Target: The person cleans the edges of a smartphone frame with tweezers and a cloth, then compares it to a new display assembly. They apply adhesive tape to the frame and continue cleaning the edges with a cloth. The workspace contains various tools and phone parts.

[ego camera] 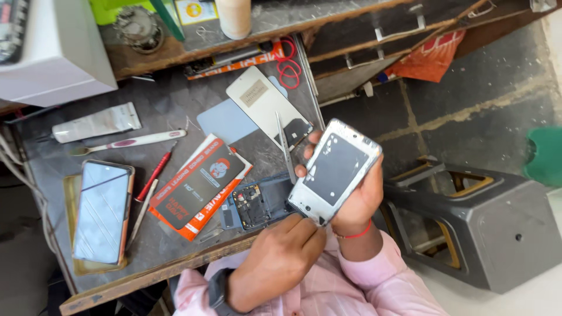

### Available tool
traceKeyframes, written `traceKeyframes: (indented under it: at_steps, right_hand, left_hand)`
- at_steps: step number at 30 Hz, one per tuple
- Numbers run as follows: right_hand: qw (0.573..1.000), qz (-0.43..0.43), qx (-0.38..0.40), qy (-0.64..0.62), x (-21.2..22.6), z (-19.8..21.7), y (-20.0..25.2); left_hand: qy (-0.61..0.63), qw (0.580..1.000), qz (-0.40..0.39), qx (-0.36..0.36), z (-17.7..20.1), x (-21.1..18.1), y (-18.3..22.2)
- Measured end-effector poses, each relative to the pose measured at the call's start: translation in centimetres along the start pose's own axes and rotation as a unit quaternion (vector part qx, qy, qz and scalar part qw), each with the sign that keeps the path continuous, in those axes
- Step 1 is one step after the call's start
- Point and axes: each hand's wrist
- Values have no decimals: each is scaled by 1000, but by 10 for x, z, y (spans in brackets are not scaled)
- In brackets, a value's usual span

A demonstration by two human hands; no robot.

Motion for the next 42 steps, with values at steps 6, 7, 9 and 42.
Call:
traceKeyframes:
  at_steps: [6, 7, 9, 42]
  right_hand:
    - [989, -92, 49, -103, 17, -5, -8]
    - [985, -107, 64, -117, 19, -5, -9]
    - [980, -125, 82, -132, 21, -5, -7]
    - [968, -105, 153, -168, 26, -2, 4]
  left_hand:
    - [-6, 992, 26, -121, 33, 11, 24]
    - [-12, 989, 51, -138, 39, 14, 27]
    - [-16, 983, 85, -163, 42, 19, 32]
    - [-4, 969, 166, -185, 16, 32, 44]
Point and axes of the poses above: each hand's wrist, its own y-axis away from the middle knuckle, its own z-axis out of the back of the hand, x = y × z, and after that the axes turned 15 degrees about -x, right-handed
